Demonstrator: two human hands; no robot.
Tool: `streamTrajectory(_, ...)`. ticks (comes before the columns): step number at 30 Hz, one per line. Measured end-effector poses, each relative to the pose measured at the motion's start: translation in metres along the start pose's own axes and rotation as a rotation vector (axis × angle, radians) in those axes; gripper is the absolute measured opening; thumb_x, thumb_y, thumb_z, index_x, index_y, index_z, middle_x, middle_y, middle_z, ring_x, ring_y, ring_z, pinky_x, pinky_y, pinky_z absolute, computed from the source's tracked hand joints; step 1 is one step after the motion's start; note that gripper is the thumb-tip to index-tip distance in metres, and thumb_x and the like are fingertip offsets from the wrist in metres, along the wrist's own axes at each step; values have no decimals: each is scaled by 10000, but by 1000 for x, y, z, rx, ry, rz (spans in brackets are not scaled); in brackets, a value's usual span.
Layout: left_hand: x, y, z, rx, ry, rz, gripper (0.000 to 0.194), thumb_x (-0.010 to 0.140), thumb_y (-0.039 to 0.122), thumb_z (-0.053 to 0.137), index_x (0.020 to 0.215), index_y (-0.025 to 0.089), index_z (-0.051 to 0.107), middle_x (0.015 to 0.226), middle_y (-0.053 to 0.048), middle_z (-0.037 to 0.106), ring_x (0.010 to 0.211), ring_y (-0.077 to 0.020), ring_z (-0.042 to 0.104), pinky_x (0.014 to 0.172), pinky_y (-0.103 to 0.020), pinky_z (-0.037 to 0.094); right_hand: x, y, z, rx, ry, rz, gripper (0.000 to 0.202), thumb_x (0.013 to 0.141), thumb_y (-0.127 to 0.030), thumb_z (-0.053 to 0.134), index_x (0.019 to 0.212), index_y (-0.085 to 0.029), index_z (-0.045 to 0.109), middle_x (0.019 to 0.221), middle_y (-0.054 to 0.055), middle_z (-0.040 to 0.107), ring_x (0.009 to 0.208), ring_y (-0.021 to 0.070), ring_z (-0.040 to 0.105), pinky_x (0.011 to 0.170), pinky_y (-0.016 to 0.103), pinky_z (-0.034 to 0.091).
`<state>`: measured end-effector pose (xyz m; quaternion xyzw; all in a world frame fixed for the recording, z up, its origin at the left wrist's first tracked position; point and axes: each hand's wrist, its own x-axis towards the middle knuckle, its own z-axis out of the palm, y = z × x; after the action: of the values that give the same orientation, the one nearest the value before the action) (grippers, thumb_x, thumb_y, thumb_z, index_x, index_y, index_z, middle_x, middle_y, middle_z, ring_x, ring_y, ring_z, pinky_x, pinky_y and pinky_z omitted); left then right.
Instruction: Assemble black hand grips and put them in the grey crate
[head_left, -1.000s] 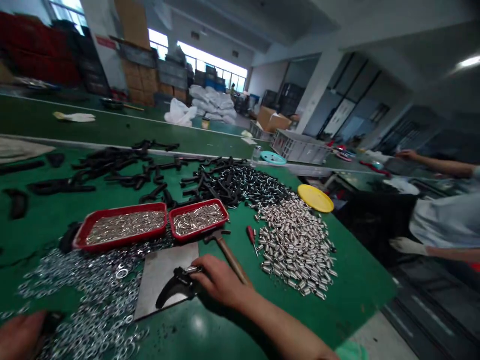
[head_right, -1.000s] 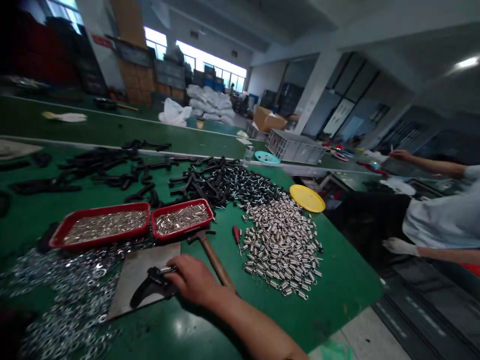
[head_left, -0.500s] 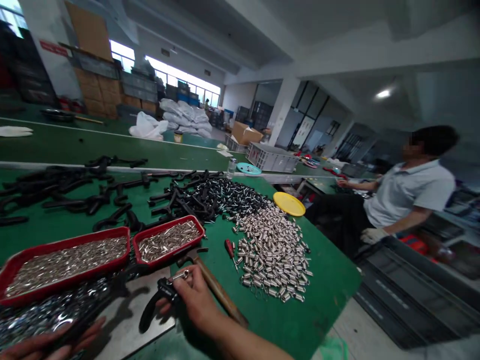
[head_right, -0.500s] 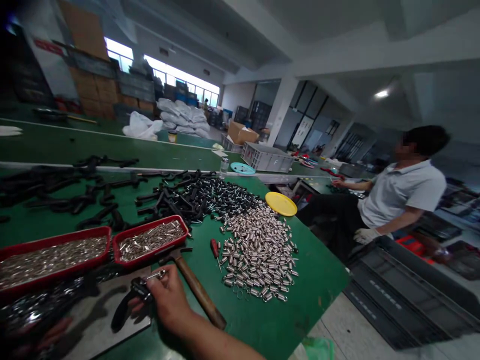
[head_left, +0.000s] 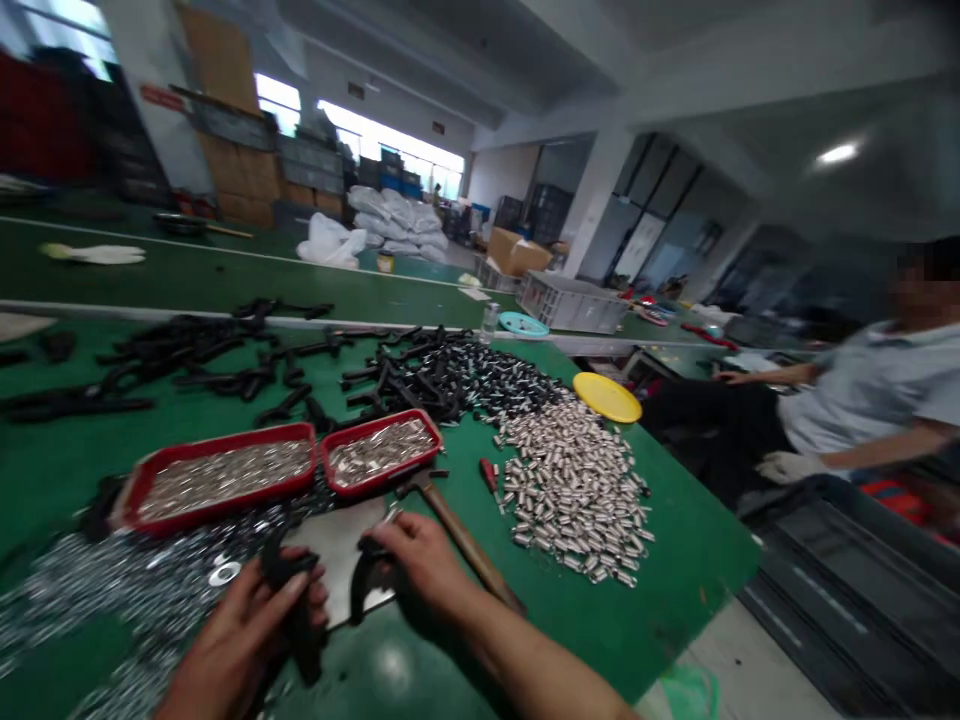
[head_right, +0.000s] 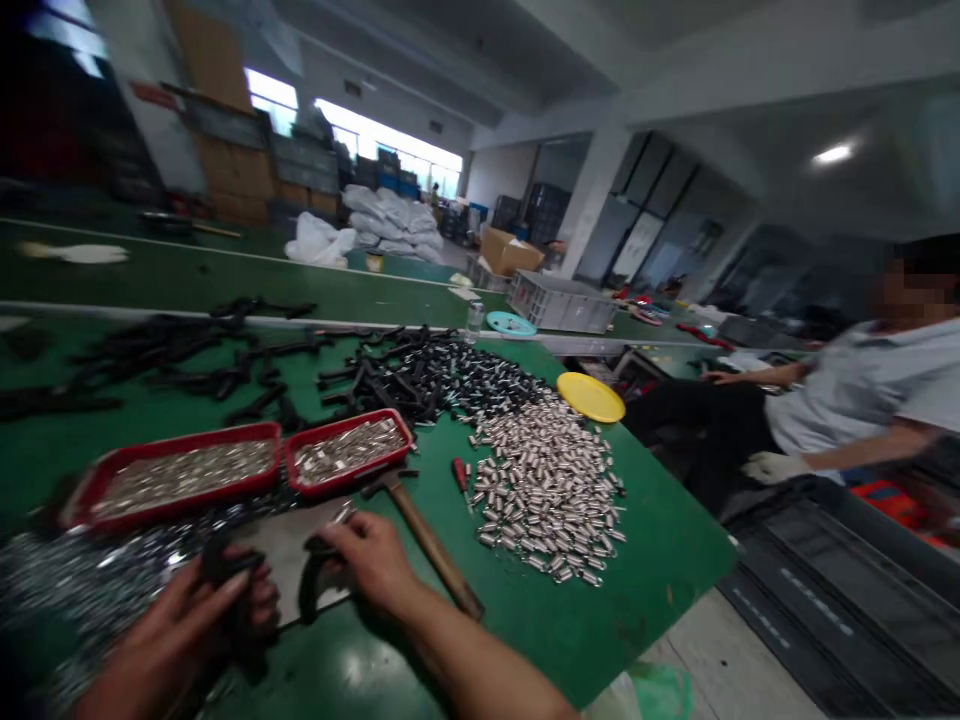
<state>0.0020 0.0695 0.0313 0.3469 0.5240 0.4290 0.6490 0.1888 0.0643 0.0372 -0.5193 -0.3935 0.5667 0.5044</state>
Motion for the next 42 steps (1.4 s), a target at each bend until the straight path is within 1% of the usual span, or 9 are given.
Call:
streamTrajectory(3,-2,6,-1,-8,-94,55,509,730,562,744,1034,196,564,786,-10,701,627,-152,639,575,-258,529,0,-4,-3,-270,65,-115,362,863,-523,598,791,-169,625,680,-19,538,592,120,489,557,230,393)
streamTrajectory(7,11,-6,2,133,-175,85,523,884,661,497,1028,161,540,605,-13,661,518,-143,604,542,-241,486,10,0,-3,-590,-22,-292,247,921,-445,535,868,-209,588,781,1,604,722,168,561,689,267,416)
streamTrajectory(10,14,-13,6,207,-195,112,557,925,687,383,1028,162,538,519,8,609,450,-143,557,477,-226,431,9,2,0,-708,-101,-313,234,945,-440,495,909,-220,565,795,9,624,723,185,591,693,279,416)
streamTrajectory(15,7,-9,11,274,-243,116,565,947,677,344,1023,157,553,466,39,539,401,-131,483,442,-222,368,6,0,-2,-819,-91,-324,236,965,-437,462,930,-225,559,786,24,642,737,206,627,660,280,420)
streamTrajectory(21,7,-13,17,363,-284,152,489,967,638,345,914,190,532,435,55,495,392,-135,446,446,-243,338,10,3,-7,-829,-234,-356,243,975,-425,456,887,-223,558,750,14,621,686,182,595,640,270,406)
streamTrajectory(25,6,-13,21,431,-199,244,418,971,597,384,867,215,520,442,57,492,422,-155,498,501,-265,366,8,8,-6,-718,-178,-370,256,969,-445,461,872,-221,542,721,-4,587,650,167,567,624,267,408)
streamTrajectory(34,-3,-6,13,825,-129,371,447,1031,485,244,1214,164,496,622,-11,606,679,-238,652,685,-323,451,-7,-7,0,-601,-195,-263,276,984,-452,465,859,-215,532,732,-16,597,635,143,553,586,246,409)
streamTrajectory(38,-8,2,8,1066,-201,432,488,1004,541,323,1267,161,480,983,-133,706,909,-295,689,790,-372,474,-6,-14,-4,-548,-363,-230,276,985,-433,466,943,-193,598,878,24,672,798,168,619,724,266,484)
streamTrajectory(42,-12,12,4,1206,-326,414,622,874,667,533,1221,151,514,1001,-166,714,929,-353,692,775,-390,488,-12,-11,-4,-549,-427,-215,276,988,-395,469,1054,-180,628,1000,55,699,928,192,638,851,308,496)
